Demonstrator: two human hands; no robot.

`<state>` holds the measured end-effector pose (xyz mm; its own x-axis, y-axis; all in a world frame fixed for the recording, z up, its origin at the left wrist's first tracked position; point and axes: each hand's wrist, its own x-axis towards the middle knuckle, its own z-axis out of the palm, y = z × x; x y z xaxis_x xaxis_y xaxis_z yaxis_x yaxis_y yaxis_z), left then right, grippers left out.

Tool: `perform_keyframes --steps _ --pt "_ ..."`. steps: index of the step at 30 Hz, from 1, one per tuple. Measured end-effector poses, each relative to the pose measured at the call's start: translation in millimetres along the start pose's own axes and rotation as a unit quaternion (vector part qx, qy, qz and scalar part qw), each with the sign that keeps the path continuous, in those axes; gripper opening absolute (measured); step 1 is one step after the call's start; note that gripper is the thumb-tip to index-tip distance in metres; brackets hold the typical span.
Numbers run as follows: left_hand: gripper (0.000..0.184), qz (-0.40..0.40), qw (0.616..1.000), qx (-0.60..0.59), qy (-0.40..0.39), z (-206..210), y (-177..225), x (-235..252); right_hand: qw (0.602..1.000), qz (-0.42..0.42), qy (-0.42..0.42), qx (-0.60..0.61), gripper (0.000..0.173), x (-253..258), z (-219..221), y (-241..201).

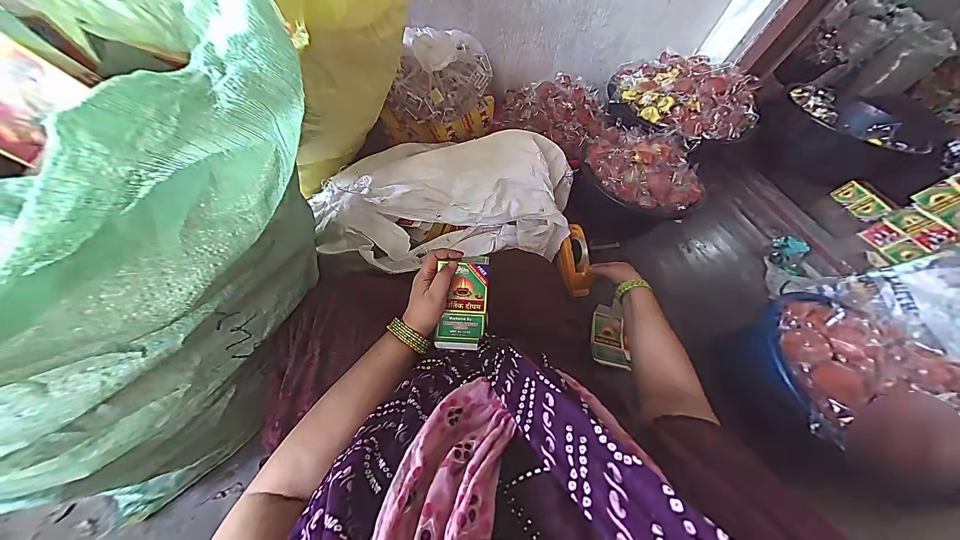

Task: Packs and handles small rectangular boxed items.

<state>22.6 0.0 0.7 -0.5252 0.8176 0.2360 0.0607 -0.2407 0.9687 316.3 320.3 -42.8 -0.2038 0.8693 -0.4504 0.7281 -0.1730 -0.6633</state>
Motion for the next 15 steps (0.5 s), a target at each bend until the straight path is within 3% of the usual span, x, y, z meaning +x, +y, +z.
perform_keyframes --steps 4,10,13,15 --pt "0.03 0.001 1.0 0.0 0.001 -0.3 0.2 0.3 1.0 0.025 -0.004 -0.005 0.046 -12.0 -0.2 22.1" --pt "0.031 -0.009 1.0 0.006 -0.004 -0.9 -0.9 0.0 0.999 -0.046 0.023 -0.009 0.04 4.0 18.7 41.7" --pt "0.031 -0.013 1.0 0.005 -0.001 -0.3 -1.2 0.2 0.984 -0.049 0.062 -0.159 0.036 1.5 21.0 32.7" --pt "0.03 -0.015 1.0 0.001 -0.003 -0.6 -1.2 -1.3 0.948 0.0 0.069 -0.309 0.036 -11.8 24.2 26.1"
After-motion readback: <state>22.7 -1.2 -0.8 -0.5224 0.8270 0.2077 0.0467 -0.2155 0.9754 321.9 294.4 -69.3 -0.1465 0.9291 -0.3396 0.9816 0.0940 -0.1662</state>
